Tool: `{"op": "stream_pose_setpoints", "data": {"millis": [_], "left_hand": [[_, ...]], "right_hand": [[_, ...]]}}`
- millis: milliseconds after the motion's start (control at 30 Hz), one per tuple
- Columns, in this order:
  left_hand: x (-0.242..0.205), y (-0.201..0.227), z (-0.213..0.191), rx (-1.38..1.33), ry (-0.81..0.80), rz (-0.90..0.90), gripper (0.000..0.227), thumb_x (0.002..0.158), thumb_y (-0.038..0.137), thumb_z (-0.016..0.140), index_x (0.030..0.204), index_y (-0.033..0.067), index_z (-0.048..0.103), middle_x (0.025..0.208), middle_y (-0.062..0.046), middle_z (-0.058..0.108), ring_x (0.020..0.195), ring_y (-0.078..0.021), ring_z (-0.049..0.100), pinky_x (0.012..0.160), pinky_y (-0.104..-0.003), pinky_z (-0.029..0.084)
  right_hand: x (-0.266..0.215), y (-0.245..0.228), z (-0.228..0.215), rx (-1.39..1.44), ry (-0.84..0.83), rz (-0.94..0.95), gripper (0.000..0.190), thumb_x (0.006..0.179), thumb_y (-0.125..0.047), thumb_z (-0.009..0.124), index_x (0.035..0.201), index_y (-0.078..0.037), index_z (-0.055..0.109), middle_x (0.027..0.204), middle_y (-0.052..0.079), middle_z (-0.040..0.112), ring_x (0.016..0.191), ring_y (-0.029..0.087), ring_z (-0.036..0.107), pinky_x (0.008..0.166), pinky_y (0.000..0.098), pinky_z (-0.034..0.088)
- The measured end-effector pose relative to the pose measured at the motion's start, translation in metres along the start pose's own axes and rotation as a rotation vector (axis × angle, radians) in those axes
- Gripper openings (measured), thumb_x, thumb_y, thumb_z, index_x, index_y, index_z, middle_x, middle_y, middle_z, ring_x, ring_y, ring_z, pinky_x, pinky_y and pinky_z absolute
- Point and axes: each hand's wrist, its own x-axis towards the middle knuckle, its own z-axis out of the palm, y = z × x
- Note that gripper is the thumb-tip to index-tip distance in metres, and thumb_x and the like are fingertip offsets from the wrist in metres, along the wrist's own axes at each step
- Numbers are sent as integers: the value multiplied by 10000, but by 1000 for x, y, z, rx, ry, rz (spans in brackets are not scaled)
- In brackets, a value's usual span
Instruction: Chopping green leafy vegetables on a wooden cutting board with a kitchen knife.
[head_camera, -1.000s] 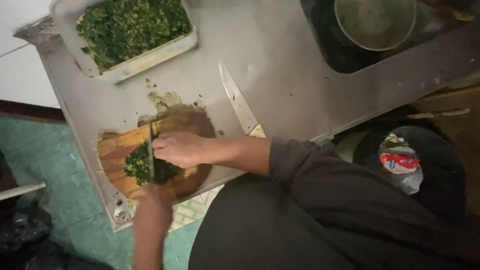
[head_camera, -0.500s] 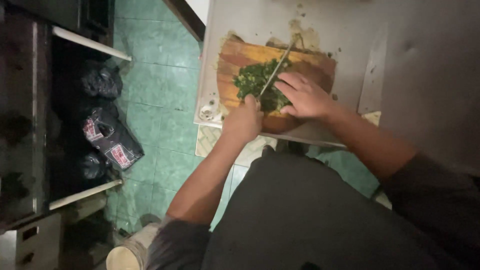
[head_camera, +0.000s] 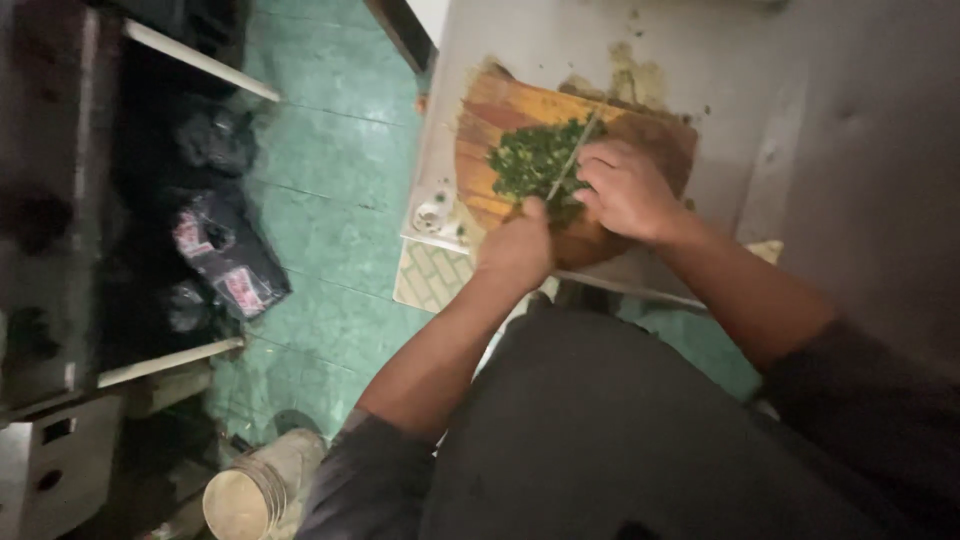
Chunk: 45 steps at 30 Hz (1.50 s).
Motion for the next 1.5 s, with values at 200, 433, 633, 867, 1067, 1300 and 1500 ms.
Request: {"op": "stream_pose_setpoints", "data": {"millis": [200, 433, 633, 867, 1067, 1300, 1500], "left_hand": [[-11, 7, -6, 27, 36, 31, 261, 955, 181, 492, 1147, 5, 481, 1029, -293, 713, 990, -479, 698, 841, -556, 554], [-29, 28, -29, 56, -8, 15, 276, 1015, 225, 456, 1177, 2, 468, 969, -271, 727, 935, -463, 726, 811, -573, 562], [2, 26, -2, -9, 56, -55, 243, 1008, 257, 481, 1132, 48, 500, 1002, -274, 721, 941, -479, 710, 803, -585, 551], [0, 28, 14, 37, 11, -59, 272, 988, 224, 500, 1168, 23, 466, 1001, -296, 720, 943, -465, 731, 820, -575, 564], [-5, 32, 9, 89, 27, -47, 240, 937, 159, 517, 1140, 35, 485, 1013, -279, 721, 949, -458, 726, 806, -557, 575], [-10, 35, 25, 116, 30, -26, 220, 960, 139, 488, 1152, 32, 487, 959, -242, 745, 914, -424, 748, 779, -541, 591], [-16, 49, 9, 103, 39, -13, 206, 973, 138, 481, 1142, 21, 487, 938, -254, 738, 892, -440, 743, 766, -553, 587]], "right_hand": [[-4, 13, 9, -64, 2, -7, 223, 759, -49, 751, 962, -17, 666, 1170, 144, 656, 1093, 377, 640, 911, 467, 535], [-14, 25, 0, -5, 8, -81, 227, 759, 10, 683, 985, 12, 669, 1156, 188, 649, 1086, 383, 628, 938, 472, 530], [-12, 21, 0, 85, -3, -70, 159, 846, -36, 753, 969, 3, 661, 1087, 166, 649, 1024, 355, 645, 914, 459, 541], [-17, 25, -11, 99, 17, -110, 136, 828, 1, 720, 948, -6, 654, 1092, 165, 638, 1013, 372, 641, 893, 480, 536], [-17, 40, -6, 55, 53, -106, 171, 828, -35, 728, 986, -4, 674, 1143, 151, 660, 1059, 364, 659, 912, 460, 551], [-32, 36, -11, 49, 53, -122, 146, 837, -42, 752, 962, 2, 690, 1116, 161, 669, 1038, 367, 656, 894, 448, 548], [-35, 33, -20, 80, 47, -98, 118, 841, -39, 737, 950, -18, 697, 1101, 148, 681, 1019, 355, 666, 896, 446, 551]]}}
